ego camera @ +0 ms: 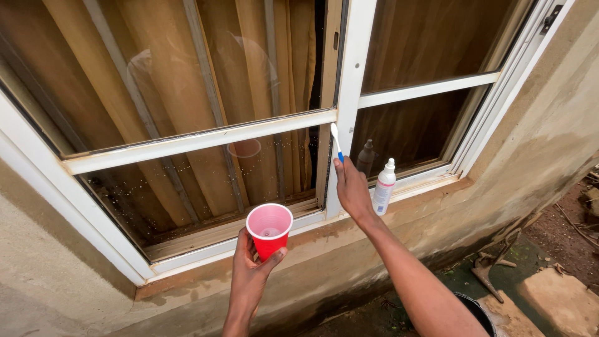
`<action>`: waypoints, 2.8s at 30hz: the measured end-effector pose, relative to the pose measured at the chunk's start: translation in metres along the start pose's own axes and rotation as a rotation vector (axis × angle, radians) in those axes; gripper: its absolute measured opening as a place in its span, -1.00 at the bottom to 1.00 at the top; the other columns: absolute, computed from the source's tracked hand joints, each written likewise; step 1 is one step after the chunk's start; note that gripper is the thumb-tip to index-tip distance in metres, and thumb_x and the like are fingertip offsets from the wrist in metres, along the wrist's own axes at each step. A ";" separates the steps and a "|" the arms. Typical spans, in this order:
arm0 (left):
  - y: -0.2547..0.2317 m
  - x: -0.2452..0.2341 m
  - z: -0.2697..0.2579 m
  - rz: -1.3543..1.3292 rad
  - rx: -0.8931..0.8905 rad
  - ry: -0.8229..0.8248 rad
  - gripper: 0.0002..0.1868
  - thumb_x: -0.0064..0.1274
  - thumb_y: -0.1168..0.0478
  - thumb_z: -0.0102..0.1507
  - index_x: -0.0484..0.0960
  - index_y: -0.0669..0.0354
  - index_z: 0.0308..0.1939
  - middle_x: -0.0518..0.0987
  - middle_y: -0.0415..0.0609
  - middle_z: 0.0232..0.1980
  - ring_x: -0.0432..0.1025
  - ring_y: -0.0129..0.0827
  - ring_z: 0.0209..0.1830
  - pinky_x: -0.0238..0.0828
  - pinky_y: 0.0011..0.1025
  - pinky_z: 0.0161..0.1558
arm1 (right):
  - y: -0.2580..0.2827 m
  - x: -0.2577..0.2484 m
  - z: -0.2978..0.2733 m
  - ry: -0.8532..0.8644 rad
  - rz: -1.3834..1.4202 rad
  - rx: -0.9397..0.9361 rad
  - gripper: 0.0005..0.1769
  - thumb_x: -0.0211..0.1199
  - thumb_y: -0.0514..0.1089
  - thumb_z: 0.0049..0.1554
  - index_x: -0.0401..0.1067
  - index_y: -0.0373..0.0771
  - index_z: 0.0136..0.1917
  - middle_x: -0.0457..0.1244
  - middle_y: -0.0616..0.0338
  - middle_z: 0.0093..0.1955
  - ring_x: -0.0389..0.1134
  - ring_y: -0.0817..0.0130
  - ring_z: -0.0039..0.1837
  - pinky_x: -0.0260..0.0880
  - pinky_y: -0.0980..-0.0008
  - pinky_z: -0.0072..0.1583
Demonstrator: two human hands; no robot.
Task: The person cleans a window by spraying liquid from a bottle onto the frame and glass, dipping a toothbrush into a cup containing liquid, and scrubbing the window frame and tracks with the toothbrush.
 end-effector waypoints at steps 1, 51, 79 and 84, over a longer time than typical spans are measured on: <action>0.002 0.001 0.000 -0.008 0.000 0.001 -0.11 0.39 0.28 0.00 0.31 0.18 0.38 0.55 0.07 0.24 0.45 -0.23 0.26 0.39 -0.23 0.30 | -0.002 0.002 -0.002 -0.001 0.000 0.001 -0.57 -0.18 0.12 0.40 0.20 -0.27 -0.07 0.15 -0.16 -0.47 0.13 -0.20 -0.39 0.15 -0.03 -0.23; -0.053 -0.236 -0.151 -0.026 0.180 -0.693 -0.26 0.28 0.44 0.04 0.36 0.24 0.29 0.57 0.04 0.11 0.49 -0.36 0.11 0.47 -0.36 0.14 | 0.294 0.327 -0.147 0.981 1.168 0.346 -0.43 -0.13 0.40 0.30 0.07 -0.11 -0.22 -0.08 0.40 -0.46 -0.13 0.56 -0.52 -0.20 0.47 -0.52; 0.062 -0.227 -0.122 -0.019 -0.002 -0.583 -0.23 0.32 0.41 0.04 0.34 0.22 0.30 0.59 0.02 0.12 0.49 -0.34 0.12 0.41 -0.37 0.17 | 0.051 0.331 -0.191 0.794 -0.276 -0.024 -0.35 -0.10 0.31 0.30 0.53 -0.27 -0.02 0.39 -0.20 -0.03 0.38 -0.22 0.10 0.33 -0.14 0.15; 0.073 -0.198 -0.107 -0.016 -0.048 -0.498 -0.22 0.33 0.39 0.03 0.34 0.21 0.31 0.58 0.02 0.12 0.49 -0.33 0.12 0.42 -0.36 0.18 | -0.011 0.264 -0.174 0.677 -0.349 0.131 -0.37 -0.08 0.32 0.28 0.53 -0.23 0.01 0.37 -0.21 0.00 0.36 -0.28 0.12 0.32 -0.17 0.17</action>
Point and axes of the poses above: each hand's wrist, its own z-axis towards the middle knuckle, its own x-axis out of the palm, y = z × x, the point moved 4 cm from there along z, towards the middle knuckle
